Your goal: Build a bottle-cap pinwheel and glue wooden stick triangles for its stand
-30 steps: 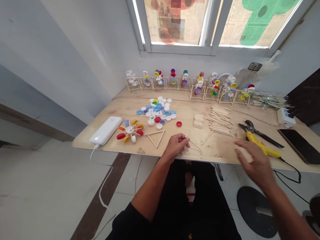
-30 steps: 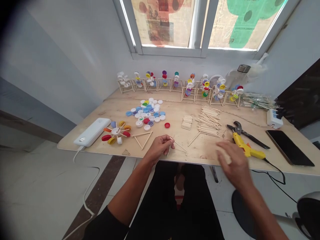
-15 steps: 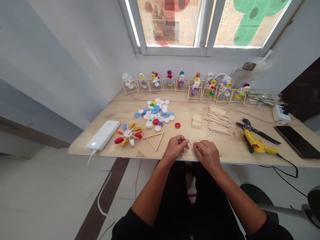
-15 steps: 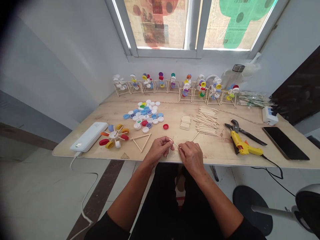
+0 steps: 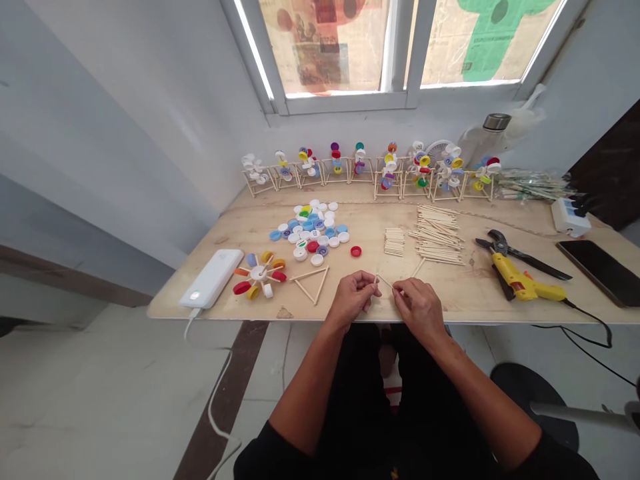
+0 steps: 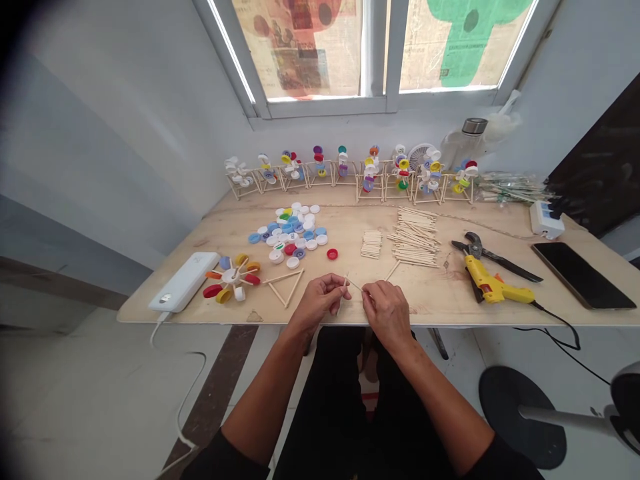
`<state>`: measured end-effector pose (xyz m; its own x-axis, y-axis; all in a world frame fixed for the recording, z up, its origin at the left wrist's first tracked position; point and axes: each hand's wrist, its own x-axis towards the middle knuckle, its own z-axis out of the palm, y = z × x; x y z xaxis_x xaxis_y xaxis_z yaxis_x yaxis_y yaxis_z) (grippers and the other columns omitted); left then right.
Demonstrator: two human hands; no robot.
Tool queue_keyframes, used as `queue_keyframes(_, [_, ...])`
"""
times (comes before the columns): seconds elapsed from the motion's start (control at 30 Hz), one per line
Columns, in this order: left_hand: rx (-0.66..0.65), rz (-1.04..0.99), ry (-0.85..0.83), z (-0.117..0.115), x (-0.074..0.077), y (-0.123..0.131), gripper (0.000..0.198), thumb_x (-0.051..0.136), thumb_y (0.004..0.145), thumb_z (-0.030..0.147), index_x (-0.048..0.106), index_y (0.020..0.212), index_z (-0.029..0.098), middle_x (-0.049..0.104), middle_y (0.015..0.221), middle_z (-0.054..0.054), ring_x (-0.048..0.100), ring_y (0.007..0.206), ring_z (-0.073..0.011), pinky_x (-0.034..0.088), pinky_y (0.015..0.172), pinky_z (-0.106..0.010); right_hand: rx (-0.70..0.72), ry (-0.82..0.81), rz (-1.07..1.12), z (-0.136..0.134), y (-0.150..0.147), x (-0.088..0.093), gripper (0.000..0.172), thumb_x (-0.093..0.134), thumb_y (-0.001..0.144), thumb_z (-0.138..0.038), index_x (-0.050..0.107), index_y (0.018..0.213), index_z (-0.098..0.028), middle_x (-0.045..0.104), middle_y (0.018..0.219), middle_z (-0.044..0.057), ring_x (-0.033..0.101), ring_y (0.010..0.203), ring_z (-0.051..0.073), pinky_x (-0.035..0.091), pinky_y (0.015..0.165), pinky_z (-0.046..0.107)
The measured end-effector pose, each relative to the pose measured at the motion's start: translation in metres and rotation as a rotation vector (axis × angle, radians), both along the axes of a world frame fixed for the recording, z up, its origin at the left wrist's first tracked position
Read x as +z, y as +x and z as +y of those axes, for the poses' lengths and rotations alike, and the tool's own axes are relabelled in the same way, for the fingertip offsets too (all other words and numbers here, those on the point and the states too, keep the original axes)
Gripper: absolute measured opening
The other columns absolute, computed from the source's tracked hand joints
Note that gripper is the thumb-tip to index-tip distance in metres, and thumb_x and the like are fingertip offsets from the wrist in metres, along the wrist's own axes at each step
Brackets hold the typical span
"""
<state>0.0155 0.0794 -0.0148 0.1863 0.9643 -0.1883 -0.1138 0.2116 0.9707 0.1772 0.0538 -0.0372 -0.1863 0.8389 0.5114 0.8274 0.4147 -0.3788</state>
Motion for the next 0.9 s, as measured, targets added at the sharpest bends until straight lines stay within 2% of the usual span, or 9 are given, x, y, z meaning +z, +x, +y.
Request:
queue_keyframes(0.27, [0.011,0.015,-0.017,-0.0006,0.0018,0.0009,0.017,0.064,0.064,0.025,0.057,0.075,0.014,0.064,0.059,-0.001,0.037,0.034,-0.003,0.027,0.036,-0.017,-0.017,0.01,-0.013,0.0021,-0.0009,0.0002,0.011,0.047,0.087,-0.021,0.057,0.083,-0.019,0.063,0.073,0.003,0.053,0.065,0.016,0.033,0.066,0.03])
queue_keyframes(0.9, [0.006,0.025,-0.022,0.0006,-0.0013,0.0007,0.019,0.066,0.064,0.028,0.058,0.076,0.014,0.064,0.059,-0.001,0.038,0.034,-0.003,0.028,0.035,-0.016,0.005,0.01,-0.037,0.0019,-0.0009,-0.0007,0.013,0.046,0.088,-0.02,0.058,0.085,-0.019,0.062,0.075,0.004,0.053,0.069,0.017,0.032,0.066,0.03])
